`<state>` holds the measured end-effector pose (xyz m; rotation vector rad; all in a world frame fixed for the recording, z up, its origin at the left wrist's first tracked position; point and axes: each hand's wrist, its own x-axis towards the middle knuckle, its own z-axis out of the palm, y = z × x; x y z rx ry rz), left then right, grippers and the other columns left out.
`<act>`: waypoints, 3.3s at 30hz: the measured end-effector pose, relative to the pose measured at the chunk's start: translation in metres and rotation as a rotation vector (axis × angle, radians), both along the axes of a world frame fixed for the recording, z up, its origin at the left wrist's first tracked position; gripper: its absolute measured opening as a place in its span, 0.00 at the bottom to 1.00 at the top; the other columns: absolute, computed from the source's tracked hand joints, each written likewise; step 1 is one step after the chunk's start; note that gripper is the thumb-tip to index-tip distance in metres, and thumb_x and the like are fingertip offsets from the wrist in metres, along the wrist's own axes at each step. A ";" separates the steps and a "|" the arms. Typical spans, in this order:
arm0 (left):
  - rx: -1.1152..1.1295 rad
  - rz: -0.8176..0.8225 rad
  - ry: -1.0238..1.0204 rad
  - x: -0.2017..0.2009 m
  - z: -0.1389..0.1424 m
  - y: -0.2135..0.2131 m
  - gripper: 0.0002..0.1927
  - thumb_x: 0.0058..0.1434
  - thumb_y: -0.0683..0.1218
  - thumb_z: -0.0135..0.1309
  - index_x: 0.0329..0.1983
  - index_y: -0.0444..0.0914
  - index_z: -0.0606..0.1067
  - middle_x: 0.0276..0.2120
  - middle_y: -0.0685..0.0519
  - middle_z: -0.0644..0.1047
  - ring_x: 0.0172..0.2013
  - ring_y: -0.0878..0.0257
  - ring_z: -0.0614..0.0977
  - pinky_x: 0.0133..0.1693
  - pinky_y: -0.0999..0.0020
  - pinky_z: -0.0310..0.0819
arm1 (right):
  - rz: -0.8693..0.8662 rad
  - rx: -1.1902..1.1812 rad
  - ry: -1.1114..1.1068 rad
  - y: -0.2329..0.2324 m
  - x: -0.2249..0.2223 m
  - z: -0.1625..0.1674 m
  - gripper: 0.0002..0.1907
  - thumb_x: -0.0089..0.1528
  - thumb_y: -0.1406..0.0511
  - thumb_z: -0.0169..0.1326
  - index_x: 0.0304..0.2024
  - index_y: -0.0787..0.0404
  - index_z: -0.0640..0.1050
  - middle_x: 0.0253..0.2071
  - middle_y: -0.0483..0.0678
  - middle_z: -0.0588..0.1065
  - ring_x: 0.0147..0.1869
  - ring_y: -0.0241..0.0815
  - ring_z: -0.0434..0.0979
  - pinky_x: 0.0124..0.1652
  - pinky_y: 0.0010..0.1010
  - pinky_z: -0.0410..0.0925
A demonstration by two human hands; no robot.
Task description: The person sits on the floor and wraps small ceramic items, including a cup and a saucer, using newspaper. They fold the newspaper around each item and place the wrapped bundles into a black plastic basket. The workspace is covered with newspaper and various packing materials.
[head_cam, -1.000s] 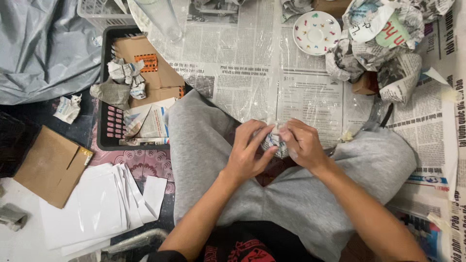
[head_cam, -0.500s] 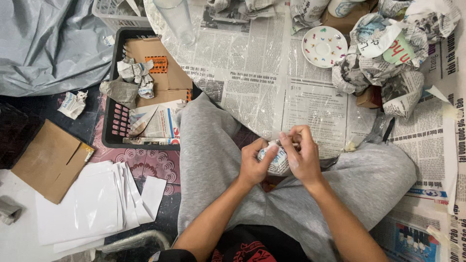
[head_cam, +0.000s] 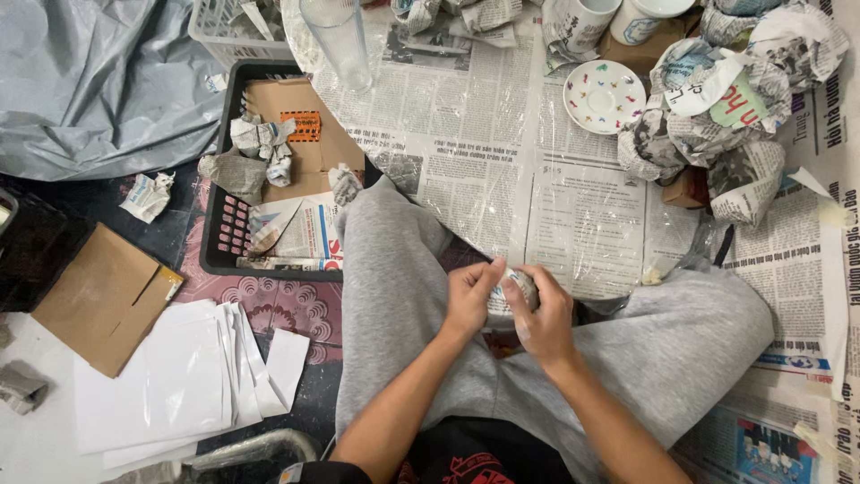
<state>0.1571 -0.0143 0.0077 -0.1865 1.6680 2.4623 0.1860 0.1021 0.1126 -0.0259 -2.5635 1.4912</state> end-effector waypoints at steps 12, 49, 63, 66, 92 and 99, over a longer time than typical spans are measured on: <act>-0.170 0.058 0.053 -0.002 0.017 0.008 0.14 0.74 0.50 0.51 0.40 0.33 0.75 0.32 0.56 0.75 0.33 0.70 0.72 0.36 0.74 0.68 | -0.075 -0.319 -0.303 0.031 -0.009 -0.056 0.18 0.62 0.56 0.60 0.32 0.65 0.82 0.23 0.43 0.72 0.24 0.32 0.65 0.25 0.27 0.57; 0.181 0.078 -0.033 0.026 0.090 0.008 0.13 0.64 0.34 0.58 0.51 0.32 0.73 0.41 0.50 0.80 0.39 0.69 0.79 0.41 0.75 0.74 | -0.017 -0.549 0.562 0.043 0.009 -0.023 0.11 0.60 0.66 0.53 0.27 0.62 0.65 0.26 0.46 0.65 0.31 0.37 0.61 0.49 0.39 0.65; -0.599 0.295 0.723 0.055 0.115 0.005 0.14 0.66 0.34 0.56 0.54 0.35 0.74 0.58 0.45 0.70 0.55 0.55 0.78 0.56 0.61 0.76 | -0.154 -0.582 0.466 0.039 0.013 -0.032 0.10 0.64 0.68 0.54 0.28 0.63 0.71 0.24 0.45 0.68 0.32 0.36 0.64 0.56 0.39 0.70; -0.717 0.206 1.040 0.044 0.120 0.003 0.21 0.61 0.34 0.58 0.58 0.34 0.75 0.60 0.45 0.73 0.60 0.46 0.76 0.64 0.51 0.71 | -0.191 -0.699 0.342 0.037 0.015 -0.037 0.06 0.63 0.68 0.53 0.32 0.66 0.75 0.34 0.48 0.75 0.46 0.41 0.77 0.51 0.34 0.72; -0.417 -0.095 0.663 0.030 0.109 -0.036 0.08 0.61 0.35 0.63 0.43 0.37 0.83 0.39 0.53 0.85 0.44 0.62 0.81 0.50 0.66 0.72 | -0.227 -0.906 0.126 0.048 0.012 -0.050 0.09 0.65 0.65 0.54 0.32 0.64 0.75 0.32 0.49 0.74 0.33 0.36 0.72 0.35 0.28 0.68; -0.384 0.146 0.639 0.028 0.119 -0.009 0.09 0.57 0.39 0.67 0.42 0.36 0.84 0.42 0.53 0.73 0.45 0.61 0.75 0.49 0.69 0.71 | -0.170 -0.934 0.218 0.046 0.003 -0.052 0.09 0.64 0.66 0.53 0.29 0.64 0.73 0.36 0.50 0.77 0.36 0.36 0.74 0.38 0.27 0.69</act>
